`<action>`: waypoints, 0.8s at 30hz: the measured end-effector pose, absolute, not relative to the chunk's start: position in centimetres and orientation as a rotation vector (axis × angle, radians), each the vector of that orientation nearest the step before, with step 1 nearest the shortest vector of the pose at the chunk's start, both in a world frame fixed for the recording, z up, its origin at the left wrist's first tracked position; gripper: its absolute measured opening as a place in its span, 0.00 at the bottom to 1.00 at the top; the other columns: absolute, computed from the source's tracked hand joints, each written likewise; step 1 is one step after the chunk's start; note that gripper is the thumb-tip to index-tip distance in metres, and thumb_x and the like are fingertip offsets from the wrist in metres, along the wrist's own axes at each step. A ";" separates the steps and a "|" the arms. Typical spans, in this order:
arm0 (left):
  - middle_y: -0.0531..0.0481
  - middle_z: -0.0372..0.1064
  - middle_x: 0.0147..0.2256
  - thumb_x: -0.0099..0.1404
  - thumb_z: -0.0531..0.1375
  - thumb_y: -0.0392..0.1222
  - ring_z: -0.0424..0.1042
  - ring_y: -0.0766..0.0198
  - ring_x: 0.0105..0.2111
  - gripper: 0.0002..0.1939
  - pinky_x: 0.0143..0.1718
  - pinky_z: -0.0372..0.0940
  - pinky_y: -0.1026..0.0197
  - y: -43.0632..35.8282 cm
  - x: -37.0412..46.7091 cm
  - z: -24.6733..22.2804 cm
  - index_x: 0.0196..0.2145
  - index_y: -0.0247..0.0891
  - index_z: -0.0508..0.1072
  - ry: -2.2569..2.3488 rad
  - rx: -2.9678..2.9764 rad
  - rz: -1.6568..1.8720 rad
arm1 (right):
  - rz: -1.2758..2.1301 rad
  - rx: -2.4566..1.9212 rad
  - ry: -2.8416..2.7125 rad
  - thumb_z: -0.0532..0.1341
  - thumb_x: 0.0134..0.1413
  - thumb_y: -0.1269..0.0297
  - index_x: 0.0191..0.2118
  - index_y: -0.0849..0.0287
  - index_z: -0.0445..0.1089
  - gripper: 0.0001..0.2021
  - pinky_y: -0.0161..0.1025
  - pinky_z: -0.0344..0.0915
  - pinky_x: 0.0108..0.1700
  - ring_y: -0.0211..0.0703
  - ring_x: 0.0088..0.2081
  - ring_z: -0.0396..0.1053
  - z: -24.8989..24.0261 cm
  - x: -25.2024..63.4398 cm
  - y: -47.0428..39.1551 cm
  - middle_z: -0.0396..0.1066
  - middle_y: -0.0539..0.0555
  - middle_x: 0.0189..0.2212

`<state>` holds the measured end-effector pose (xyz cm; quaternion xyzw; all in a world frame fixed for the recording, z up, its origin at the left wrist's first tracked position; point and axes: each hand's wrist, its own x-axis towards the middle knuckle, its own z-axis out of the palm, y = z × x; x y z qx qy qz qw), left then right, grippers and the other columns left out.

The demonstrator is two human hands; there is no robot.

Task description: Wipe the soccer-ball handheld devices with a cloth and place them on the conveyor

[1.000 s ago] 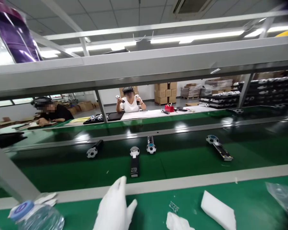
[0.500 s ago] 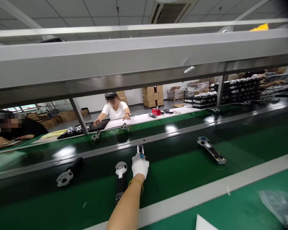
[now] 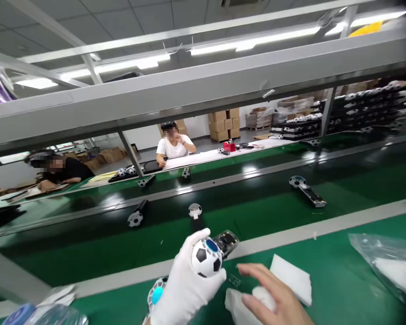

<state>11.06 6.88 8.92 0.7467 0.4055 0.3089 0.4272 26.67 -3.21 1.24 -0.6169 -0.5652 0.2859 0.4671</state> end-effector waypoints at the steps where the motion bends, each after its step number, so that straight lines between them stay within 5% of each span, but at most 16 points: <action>1: 0.53 0.69 0.43 0.46 0.61 0.34 0.72 0.64 0.39 0.33 0.42 0.68 0.64 6.0 10.3 9.1 0.51 0.43 0.58 0.992 1.840 0.739 | 0.671 -1.528 -1.400 0.56 0.53 0.60 0.53 0.51 0.64 0.20 0.45 0.59 0.56 0.52 0.55 0.59 1.5 26.7 -3.0 0.62 0.55 0.53; 4: 0.50 0.68 0.46 0.45 0.62 0.35 0.71 0.62 0.43 0.34 0.44 0.68 0.64 4.3 8.6 9.7 0.51 0.43 0.57 0.989 1.803 0.747 | 0.605 -1.556 -1.563 0.55 0.52 0.63 0.59 0.51 0.55 0.26 0.46 0.62 0.53 0.52 0.53 0.61 1.9 25.9 -2.8 0.58 0.56 0.56; 8: 0.48 0.70 0.41 0.42 0.60 0.33 0.72 0.62 0.35 0.36 0.38 0.70 0.63 3.3 7.3 10.2 0.51 0.39 0.56 1.060 1.705 0.846 | 0.493 -1.696 -1.669 0.54 0.51 0.67 0.60 0.50 0.52 0.29 0.50 0.66 0.41 0.55 0.43 0.68 1.8 24.2 -2.9 0.54 0.59 0.57; 12: 0.48 0.70 0.40 0.44 0.63 0.32 0.71 0.59 0.37 0.35 0.38 0.69 0.60 3.0 6.7 9.2 0.51 0.40 0.59 1.033 1.677 0.871 | 0.684 -1.608 -1.700 0.60 0.45 0.66 0.55 0.48 0.60 0.27 0.46 0.63 0.45 0.54 0.44 0.67 2.8 22.9 -2.7 0.62 0.55 0.52; 15: 0.45 0.67 0.43 0.56 0.62 0.42 0.70 0.59 0.40 0.26 0.41 0.68 0.54 2.7 6.9 7.8 0.51 0.38 0.61 1.060 1.674 0.920 | 0.965 -1.505 -1.656 0.65 0.41 0.63 0.46 0.52 0.68 0.21 0.43 0.61 0.45 0.53 0.44 0.66 3.7 21.3 -2.7 0.70 0.54 0.42; 18: 0.44 0.64 0.46 0.64 0.55 0.46 0.68 0.60 0.42 0.18 0.42 0.67 0.53 1.9 7.4 6.4 0.49 0.36 0.64 1.083 1.661 0.939 | 1.143 -1.415 -1.519 0.63 0.41 0.65 0.42 0.56 0.69 0.17 0.38 0.63 0.40 0.51 0.40 0.68 4.1 19.4 -2.9 0.72 0.53 0.37; 24: 0.45 0.64 0.46 0.65 0.55 0.46 0.67 0.62 0.41 0.15 0.42 0.66 0.54 0.6 6.7 4.4 0.47 0.37 0.66 1.122 1.616 0.900 | 1.148 -1.318 -1.546 0.59 0.45 0.68 0.33 0.57 0.73 0.08 0.34 0.62 0.36 0.46 0.36 0.69 5.0 20.6 -3.1 0.73 0.50 0.32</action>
